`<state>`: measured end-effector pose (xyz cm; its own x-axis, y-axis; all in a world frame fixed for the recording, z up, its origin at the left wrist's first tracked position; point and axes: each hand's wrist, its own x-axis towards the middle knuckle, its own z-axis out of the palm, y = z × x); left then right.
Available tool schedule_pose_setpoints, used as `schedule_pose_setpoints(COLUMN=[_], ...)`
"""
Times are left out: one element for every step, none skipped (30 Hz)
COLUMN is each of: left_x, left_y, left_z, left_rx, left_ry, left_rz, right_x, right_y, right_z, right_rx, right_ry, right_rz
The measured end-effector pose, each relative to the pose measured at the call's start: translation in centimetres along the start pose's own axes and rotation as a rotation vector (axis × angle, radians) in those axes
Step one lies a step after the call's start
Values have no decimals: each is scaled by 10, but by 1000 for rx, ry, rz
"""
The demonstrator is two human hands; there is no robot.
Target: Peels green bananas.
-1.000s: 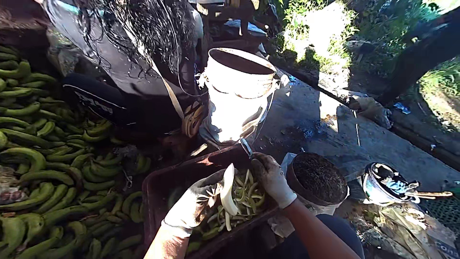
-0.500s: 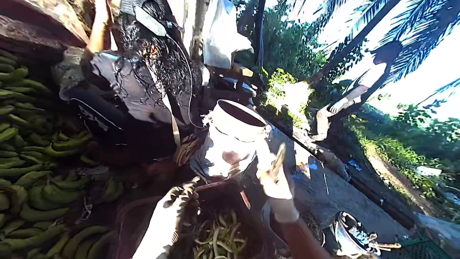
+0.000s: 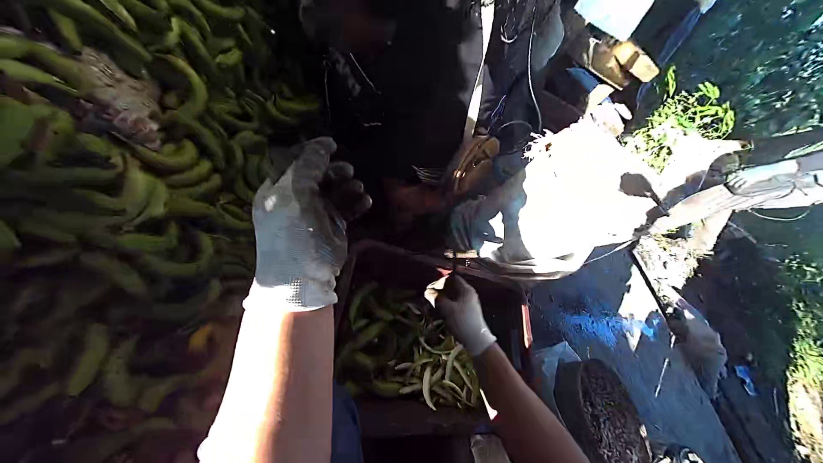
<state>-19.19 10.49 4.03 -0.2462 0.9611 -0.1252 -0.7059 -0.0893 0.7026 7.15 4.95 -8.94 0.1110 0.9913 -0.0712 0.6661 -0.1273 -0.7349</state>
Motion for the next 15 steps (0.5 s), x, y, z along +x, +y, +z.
schedule_pose_setpoints(left_x=[2, 3, 5, 5, 5, 4, 1, -1, -3, -3, -2, -1, -1, -2, -3], left_y=[-2, -3, -3, -4, -5, -5, -5, -5, -5, -6, -7, -9, -13, -17, -22], left_z=[1, 2, 3, 4, 4, 4, 2, 1, 1, 2, 5, 8, 12, 15, 19], left_rx=[-5, -3, -2, 6, 24, 44, 79, 110, 145, 165, 175, 176, 190, 214, 253], left_ry=[4, 3, 0, -1, 2, -10, -37, -57, -70, -74, -78, -88, -107, -135, -169], left_rz=[-17, -29, -34, -39, -43, -45, -47, -45, -46, -50, -52, -59, -74, -98, -121], right_x=[10, 20, 29, 37, 45, 51, 54, 55, 52, 46, 37, 26, 14, 1, -13], right_y=[19, 31, 38, 45, 49, 49, 48, 47, 46, 45, 45, 43, 44, 43, 38], right_z=[36, 66, 91, 113, 130, 141, 149, 153, 154, 151, 144, 134, 123, 108, 87], right_rx=[-3, -25, -76, -142, -191, -205, -202, -200, -196, -169, -90, 43, 215, 404, 582], right_ry=[-100, -198, -290, -355, -395, -397, -371, -336, -300, -263, -211, -144, -65, -18, -9], right_rz=[88, 166, 229, 263, 280, 312, 351, 384, 404, 410, 409, 422, 433, 440, 443])
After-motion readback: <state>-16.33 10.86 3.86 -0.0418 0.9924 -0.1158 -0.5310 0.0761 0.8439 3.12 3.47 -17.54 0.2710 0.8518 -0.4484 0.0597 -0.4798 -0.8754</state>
